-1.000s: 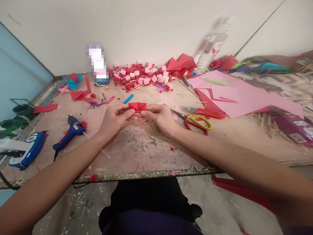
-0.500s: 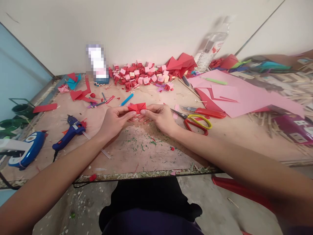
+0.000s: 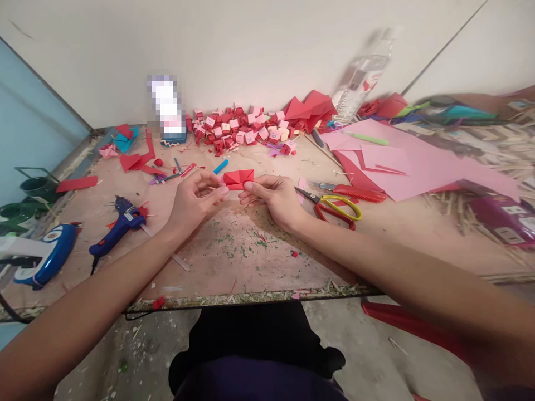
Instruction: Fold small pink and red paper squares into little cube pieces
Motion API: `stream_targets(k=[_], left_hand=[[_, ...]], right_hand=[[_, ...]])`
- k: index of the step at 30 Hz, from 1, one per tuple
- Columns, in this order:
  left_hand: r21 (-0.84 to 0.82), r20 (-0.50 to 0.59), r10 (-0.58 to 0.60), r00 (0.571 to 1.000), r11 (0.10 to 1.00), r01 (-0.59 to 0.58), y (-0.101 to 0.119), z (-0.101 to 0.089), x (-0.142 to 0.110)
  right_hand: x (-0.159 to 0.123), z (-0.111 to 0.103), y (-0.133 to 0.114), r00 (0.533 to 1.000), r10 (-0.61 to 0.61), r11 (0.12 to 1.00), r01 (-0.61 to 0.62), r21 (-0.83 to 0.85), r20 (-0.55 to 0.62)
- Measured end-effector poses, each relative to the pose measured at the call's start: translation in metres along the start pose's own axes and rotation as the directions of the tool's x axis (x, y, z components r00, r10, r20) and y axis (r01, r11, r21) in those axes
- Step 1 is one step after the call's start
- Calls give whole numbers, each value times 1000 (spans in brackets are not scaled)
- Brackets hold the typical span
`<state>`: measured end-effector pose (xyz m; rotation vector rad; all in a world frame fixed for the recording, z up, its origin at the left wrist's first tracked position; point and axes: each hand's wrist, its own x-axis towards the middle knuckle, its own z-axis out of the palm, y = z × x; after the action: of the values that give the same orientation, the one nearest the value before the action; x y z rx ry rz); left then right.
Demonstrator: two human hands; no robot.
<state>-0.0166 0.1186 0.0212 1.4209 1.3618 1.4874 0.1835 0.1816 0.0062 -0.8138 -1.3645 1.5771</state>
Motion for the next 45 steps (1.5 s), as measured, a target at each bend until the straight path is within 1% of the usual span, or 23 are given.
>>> stream_targets(k=[5, 10, 13, 18, 22, 25, 27, 29, 30, 34, 36, 41, 45], left_hand=[[63, 2, 32, 999, 998, -33, -2, 0, 1], [46, 7, 2, 1000, 999, -3, -3, 2, 1], [14, 20, -57, 998, 998, 56, -5, 3, 1], [-43, -23, -207, 978, 978, 206, -10, 7, 0], [-122, 13, -254, 967, 960, 253, -8, 6, -1], [-160, 12, -235, 972, 959, 234, -4, 5, -1], [-143, 64, -215, 975, 964, 222, -1, 4, -1], [-97, 128, -198, 972, 973, 211, 0, 5, -2], [-66, 142, -186, 972, 978, 196, 1, 6, -3], [80, 108, -111, 988, 992, 102, 6, 6, -4], [120, 100, -92, 991, 990, 80, 8, 6, -4], [148, 108, -86, 990, 986, 70, 8, 5, -3], [135, 128, -105, 986, 987, 88, 6, 5, -3]], right_hand=[[0, 0, -1, 1000, 19, 1000, -19, 19, -10], [-1, 1, -2, 1000, 24, 1000, -24, 12, 10], [-1, 1, -2, 1000, 13, 1000, -13, 11, 17], [-2, 1, 0, 999, -33, 999, 33, -17, 12], [-3, 1, 2, 998, -52, 997, 53, -50, 27], [-3, 1, 2, 998, -42, 995, 45, -85, 39], [-3, 1, 2, 998, -41, 995, 45, -94, 45], [-3, 1, 2, 998, -41, 995, 46, -91, 57], [-3, 1, 2, 997, -40, 995, 45, -89, 62], [-3, 1, 1, 997, -29, 996, 35, -79, 74], [-3, 0, 1, 996, -22, 997, 29, -75, 88], [-1, -2, 1, 986, 12, 991, 10, -132, 164], [-1, -1, 1, 984, 24, 993, -4, -116, 174]])
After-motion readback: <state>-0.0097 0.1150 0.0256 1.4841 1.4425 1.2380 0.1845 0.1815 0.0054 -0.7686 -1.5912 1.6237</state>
